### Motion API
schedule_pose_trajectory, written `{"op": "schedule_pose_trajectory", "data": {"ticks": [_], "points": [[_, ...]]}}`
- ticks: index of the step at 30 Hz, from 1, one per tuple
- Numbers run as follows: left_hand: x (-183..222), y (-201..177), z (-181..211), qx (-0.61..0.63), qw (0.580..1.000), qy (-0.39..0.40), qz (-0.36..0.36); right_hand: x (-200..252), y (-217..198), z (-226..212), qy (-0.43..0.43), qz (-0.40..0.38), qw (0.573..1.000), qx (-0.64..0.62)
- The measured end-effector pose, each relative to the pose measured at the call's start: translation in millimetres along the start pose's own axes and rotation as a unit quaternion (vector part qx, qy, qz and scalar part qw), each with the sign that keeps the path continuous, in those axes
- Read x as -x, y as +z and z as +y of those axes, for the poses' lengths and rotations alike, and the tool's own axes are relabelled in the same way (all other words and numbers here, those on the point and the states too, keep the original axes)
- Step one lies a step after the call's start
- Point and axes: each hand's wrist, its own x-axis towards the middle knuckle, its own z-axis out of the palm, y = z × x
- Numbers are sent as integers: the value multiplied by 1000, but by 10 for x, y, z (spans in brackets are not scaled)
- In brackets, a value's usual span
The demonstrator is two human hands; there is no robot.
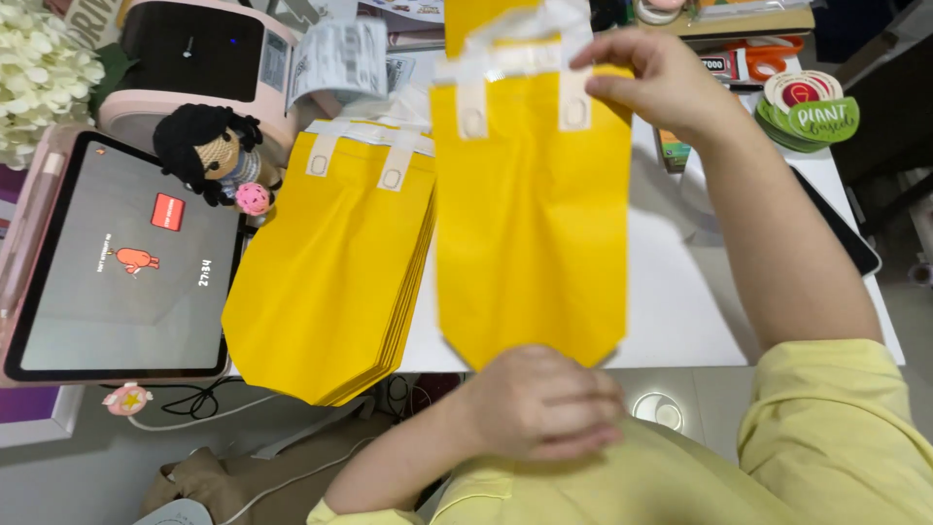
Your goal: Assembling yellow gift bags by tying knots in the ribbon handles and applying decorative stickers.
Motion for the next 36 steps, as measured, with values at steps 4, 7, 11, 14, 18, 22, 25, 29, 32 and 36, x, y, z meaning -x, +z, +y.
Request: {"op": "schedule_pose_trajectory", "data": {"ticks": [4, 7, 11, 14, 18, 22, 25, 29, 32, 36], "points": [[155, 36, -564, -46, 992, -115, 2, 166, -79, 606, 58, -66, 983, 161], [307, 310, -1088, -145, 954, -253, -77, 238, 21, 999, 51, -77, 965, 247], [328, 580, -1370, -187, 844, -416, -282, 363, 155, 1285, -19, -41, 921, 386], [291, 570, -1415, -185, 847, -409, -285, 498, 22, 1064, -43, -58, 900, 431], [85, 426, -1392, -190, 811, -430, -349, 615, -491, 1243, -154, 28, 874, 459], [-61, 328, -1405, -175, 796, -444, -373, 692, -707, 857, 59, 0, 880, 471], [-116, 310, -1421, -164, 787, -454, -384, 644, -639, 953, 166, -68, 891, 418], [-133, 355, -1467, -168, 768, -465, -407, 609, -562, 1098, 115, -41, 902, 414], [-174, 371, -1492, -182, 750, -473, -425, 586, -599, 1239, 111, -23, 909, 401], [-150, 400, -1551, -203, 756, -465, -414, 642, -630, 1263, 43, 2, 914, 404]]}}
